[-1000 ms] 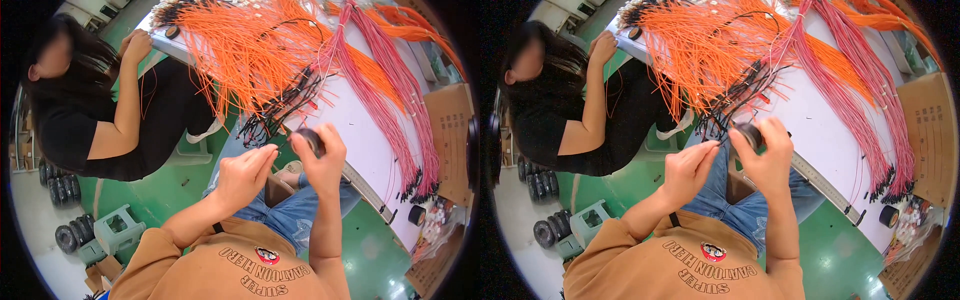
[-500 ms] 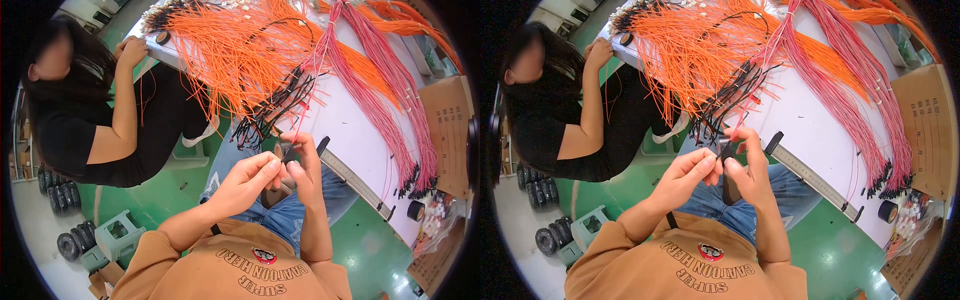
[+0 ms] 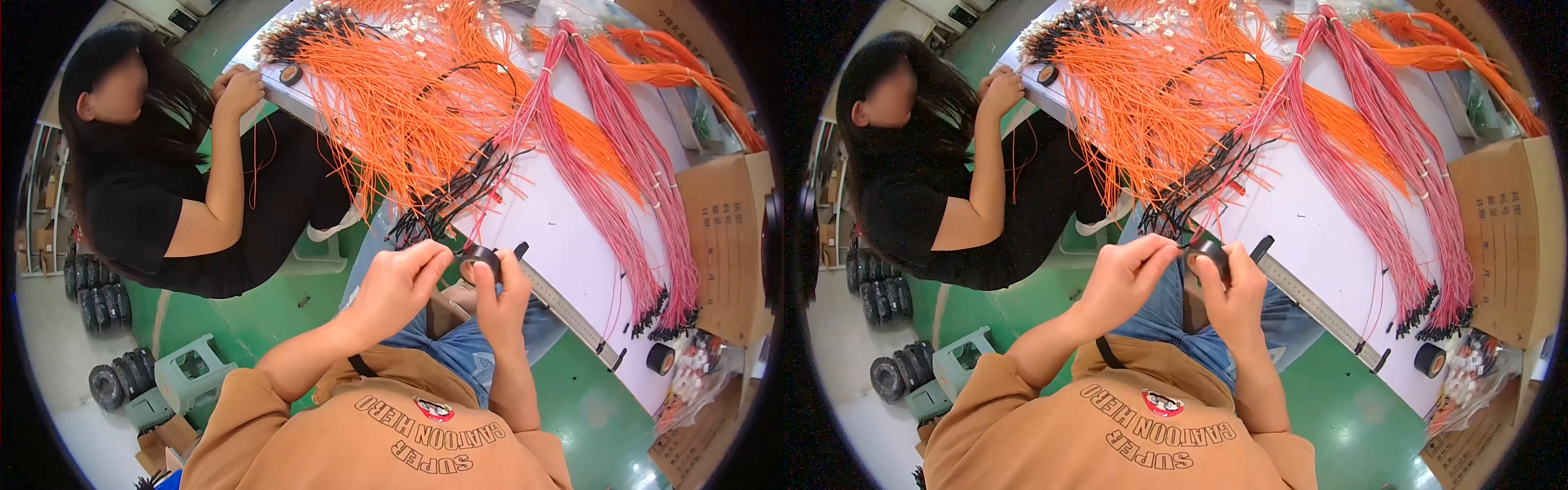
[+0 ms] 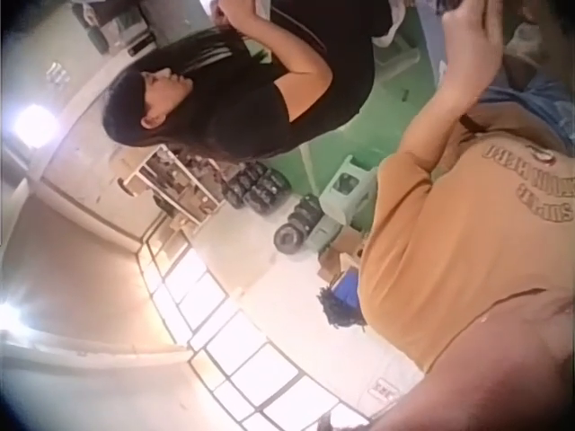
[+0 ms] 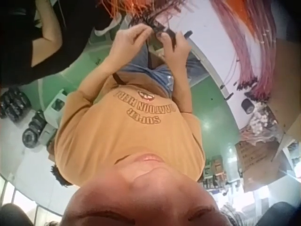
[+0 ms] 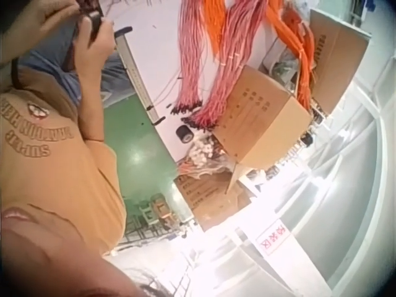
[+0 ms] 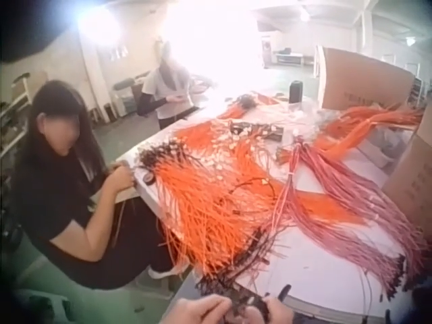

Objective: Measuring wires with a ruler and attaching connectors and tape to assemble wire harnesses.

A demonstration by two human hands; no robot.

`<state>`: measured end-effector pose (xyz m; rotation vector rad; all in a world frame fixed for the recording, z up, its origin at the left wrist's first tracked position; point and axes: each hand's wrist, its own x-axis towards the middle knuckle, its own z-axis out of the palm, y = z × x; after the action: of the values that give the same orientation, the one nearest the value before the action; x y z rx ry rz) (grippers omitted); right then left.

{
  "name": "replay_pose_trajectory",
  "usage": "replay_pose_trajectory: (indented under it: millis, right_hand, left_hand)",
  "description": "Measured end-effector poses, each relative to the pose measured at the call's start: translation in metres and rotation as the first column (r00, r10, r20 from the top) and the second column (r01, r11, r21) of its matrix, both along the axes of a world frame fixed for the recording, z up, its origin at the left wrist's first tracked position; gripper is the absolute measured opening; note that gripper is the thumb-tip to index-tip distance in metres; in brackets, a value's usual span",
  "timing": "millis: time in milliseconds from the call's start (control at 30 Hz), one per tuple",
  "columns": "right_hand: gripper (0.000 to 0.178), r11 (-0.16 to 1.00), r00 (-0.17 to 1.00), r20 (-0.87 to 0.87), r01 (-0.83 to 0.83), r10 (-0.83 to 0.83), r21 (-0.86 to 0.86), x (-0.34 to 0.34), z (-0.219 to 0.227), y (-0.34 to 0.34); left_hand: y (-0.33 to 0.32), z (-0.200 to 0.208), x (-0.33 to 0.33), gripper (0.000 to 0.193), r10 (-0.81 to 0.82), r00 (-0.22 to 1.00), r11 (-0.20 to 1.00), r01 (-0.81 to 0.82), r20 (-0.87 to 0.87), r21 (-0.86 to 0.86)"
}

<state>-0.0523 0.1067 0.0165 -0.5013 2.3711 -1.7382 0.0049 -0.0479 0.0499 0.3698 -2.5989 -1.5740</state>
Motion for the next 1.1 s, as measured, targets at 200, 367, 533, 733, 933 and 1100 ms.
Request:
replay_pose_trajectory:
  millis: [200, 367, 533, 733, 933, 1100]
  right_hand:
    - [0.02, 0.947, 0.959, -0.257, 0.185, -0.116, 0.263, -0.037, 0.042, -0.043]
    - [0.018, 0.988, 0.98, -0.13, 0.145, -0.15, -0.046, -0.031, 0.032, -0.021]
    - [0.026, 0.968, 0.97, 0.018, -0.242, 0.244, -0.069, -0.021, 0.016, -0.026]
    - [0.029, 0.969, 0.948, -0.214, -0.21, 0.235, 0.133, -0.025, 0.005, -0.017]
    - [0.028, 0.966, 0.973, -0.219, -0.018, 0.076, 0.256, -0.054, 0.024, -0.02]
    - [0.03, 1.0, 0.97, -0.241, 0.016, -0.015, -0.001, -0.042, 0.021, -0.004]
  left_hand:
    - [0.008, 0.003, 0.0, 0.012, 0.006, 0.988, 0.999, -0.012, -0.156, -0.039]
    - [-0.01, 0.013, -0.006, 0.012, 0.027, 0.99, 0.973, 0.006, -0.136, 0.231]
    - [-0.016, 0.031, -0.011, 0.018, -0.099, 0.976, 0.891, 0.0, 0.194, 0.454]
    - [-0.016, 0.027, -0.017, 0.012, 0.124, 0.991, 0.978, -0.129, 0.043, 0.167]
    - [0.018, -0.002, -0.007, 0.018, 0.048, 0.998, 0.996, -0.044, -0.049, 0.082]
    - [0.022, 0.006, -0.008, 0.02, 0.034, 0.984, 0.892, -0.109, 0.175, 0.439]
